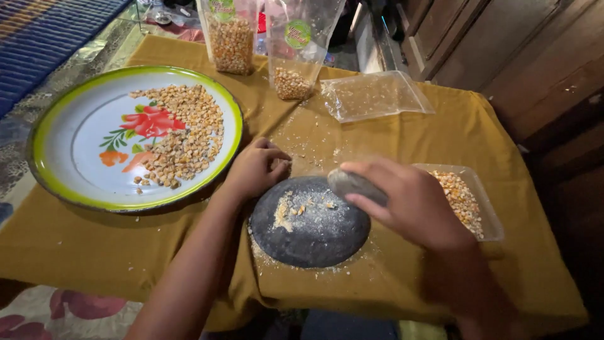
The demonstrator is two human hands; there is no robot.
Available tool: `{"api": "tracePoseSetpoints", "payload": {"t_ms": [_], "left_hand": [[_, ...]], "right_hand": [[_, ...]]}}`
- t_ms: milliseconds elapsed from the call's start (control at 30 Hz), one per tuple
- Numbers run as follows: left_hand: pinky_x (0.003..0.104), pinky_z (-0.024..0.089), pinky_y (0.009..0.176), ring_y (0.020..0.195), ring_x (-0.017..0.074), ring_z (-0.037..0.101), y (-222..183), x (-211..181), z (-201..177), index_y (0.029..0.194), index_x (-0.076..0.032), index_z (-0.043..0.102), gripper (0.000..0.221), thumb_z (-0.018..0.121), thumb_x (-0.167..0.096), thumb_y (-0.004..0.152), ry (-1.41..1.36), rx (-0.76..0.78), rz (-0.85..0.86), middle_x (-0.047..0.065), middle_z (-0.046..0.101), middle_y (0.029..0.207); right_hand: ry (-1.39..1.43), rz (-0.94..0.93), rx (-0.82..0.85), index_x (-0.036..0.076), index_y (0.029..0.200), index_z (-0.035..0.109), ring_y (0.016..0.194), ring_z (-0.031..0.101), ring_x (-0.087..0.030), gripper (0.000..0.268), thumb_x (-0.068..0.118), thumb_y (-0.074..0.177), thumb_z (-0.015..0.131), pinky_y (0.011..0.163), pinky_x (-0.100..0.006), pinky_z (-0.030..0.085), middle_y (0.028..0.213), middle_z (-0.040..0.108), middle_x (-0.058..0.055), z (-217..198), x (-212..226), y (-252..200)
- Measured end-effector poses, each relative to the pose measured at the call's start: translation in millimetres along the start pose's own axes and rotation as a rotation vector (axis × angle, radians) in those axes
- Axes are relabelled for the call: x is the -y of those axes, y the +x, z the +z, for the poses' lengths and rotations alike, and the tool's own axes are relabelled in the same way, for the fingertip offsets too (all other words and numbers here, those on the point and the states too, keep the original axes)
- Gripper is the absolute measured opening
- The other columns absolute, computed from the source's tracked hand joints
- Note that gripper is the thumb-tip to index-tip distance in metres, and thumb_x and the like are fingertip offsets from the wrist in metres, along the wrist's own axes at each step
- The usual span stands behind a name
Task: Crushing corn kernels manually using a stone on a flat stone base as part of snack preparation.
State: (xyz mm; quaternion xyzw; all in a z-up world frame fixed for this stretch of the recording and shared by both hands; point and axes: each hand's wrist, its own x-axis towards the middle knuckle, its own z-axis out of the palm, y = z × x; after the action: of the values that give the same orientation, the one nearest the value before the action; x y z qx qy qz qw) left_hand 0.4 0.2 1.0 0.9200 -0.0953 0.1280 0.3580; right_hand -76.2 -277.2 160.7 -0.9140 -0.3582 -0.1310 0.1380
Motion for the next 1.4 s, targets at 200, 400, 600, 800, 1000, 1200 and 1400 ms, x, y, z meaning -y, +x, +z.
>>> {"api": "tracePoseSetpoints", "payload": {"t_ms": [200,400,600,800,1000,1200,1400], "left_hand": [[0.047,0.056,0.091,0.101,0.0403,0.069,-3.2,4.2,2.6,0.103,-0.028,0.079,0.019,0.069,-0.033,0.088,0.02,-0.001,-0.014,0.009,0.064,0.11],[0.048,0.056,0.09,0.1,0.0415,0.068,-5.5,-3.1,-4.2,0.1,-0.03,0.079,0.016,0.067,-0.031,0.089,0.031,0.011,-0.011,0.009,0.063,0.108],[0.047,0.056,0.09,0.101,0.0411,0.069,-5.8,-2.8,-1.2,0.103,-0.026,0.079,0.018,0.069,-0.031,0.089,0.033,0.001,-0.013,0.01,0.064,0.109],[0.047,0.056,0.089,0.099,0.0399,0.069,-4.2,-0.1,1.4,0.102,-0.027,0.079,0.017,0.069,-0.031,0.088,0.039,-0.018,-0.001,0.009,0.063,0.108],[0.048,0.056,0.089,0.099,0.0407,0.069,-0.9,1.3,0.7,0.1,-0.027,0.079,0.015,0.069,-0.03,0.089,0.036,-0.018,0.021,0.009,0.064,0.106],[0.048,0.055,0.089,0.099,0.0406,0.068,-4.1,2.1,1.2,0.101,-0.026,0.078,0.016,0.069,-0.03,0.088,0.023,-0.017,0.006,0.01,0.064,0.107],[0.048,0.056,0.088,0.098,0.0404,0.068,-1.2,3.8,3.0,0.099,-0.027,0.078,0.015,0.068,-0.031,0.088,0.027,-0.013,0.019,0.01,0.064,0.108]], "right_hand": [[-0.037,-0.053,-0.076,0.028,0.123,0.071,0.093,0.074,-0.03,0.038,0.041,0.088,0.075,0.076,-0.041,0.06,0.105,0.072,-0.001,-1.6,-8.6,-6.2],[-0.146,-0.104,0.09,0.037,0.13,0.065,0.094,0.074,-0.027,0.037,0.042,0.093,0.065,0.073,-0.043,0.062,0.108,0.07,0.001,21.0,4.3,-4.6],[-0.108,-0.07,0.089,0.036,0.127,0.07,0.093,0.076,-0.028,0.035,0.042,0.093,0.068,0.073,-0.041,0.063,0.106,0.074,-0.003,16.2,-0.9,-2.0],[-0.106,-0.051,0.035,0.037,0.127,0.07,0.098,0.073,-0.025,0.037,0.044,0.09,0.071,0.074,-0.039,0.061,0.107,0.071,0.002,10.0,-4.4,4.2],[-0.153,-0.074,0.137,0.039,0.127,0.066,0.098,0.073,-0.027,0.036,0.041,0.091,0.067,0.075,-0.044,0.062,0.109,0.07,0.002,17.4,5.8,1.3],[-0.14,-0.024,0.19,0.036,0.121,0.071,0.1,0.073,-0.027,0.032,0.045,0.091,0.068,0.075,-0.043,0.061,0.109,0.072,0.002,5.9,4.9,11.3],[-0.142,-0.029,0.294,0.038,0.127,0.068,0.099,0.074,-0.033,0.036,0.04,0.092,0.066,0.077,-0.048,0.061,0.109,0.072,-0.003,21.1,7.8,16.0]]}}
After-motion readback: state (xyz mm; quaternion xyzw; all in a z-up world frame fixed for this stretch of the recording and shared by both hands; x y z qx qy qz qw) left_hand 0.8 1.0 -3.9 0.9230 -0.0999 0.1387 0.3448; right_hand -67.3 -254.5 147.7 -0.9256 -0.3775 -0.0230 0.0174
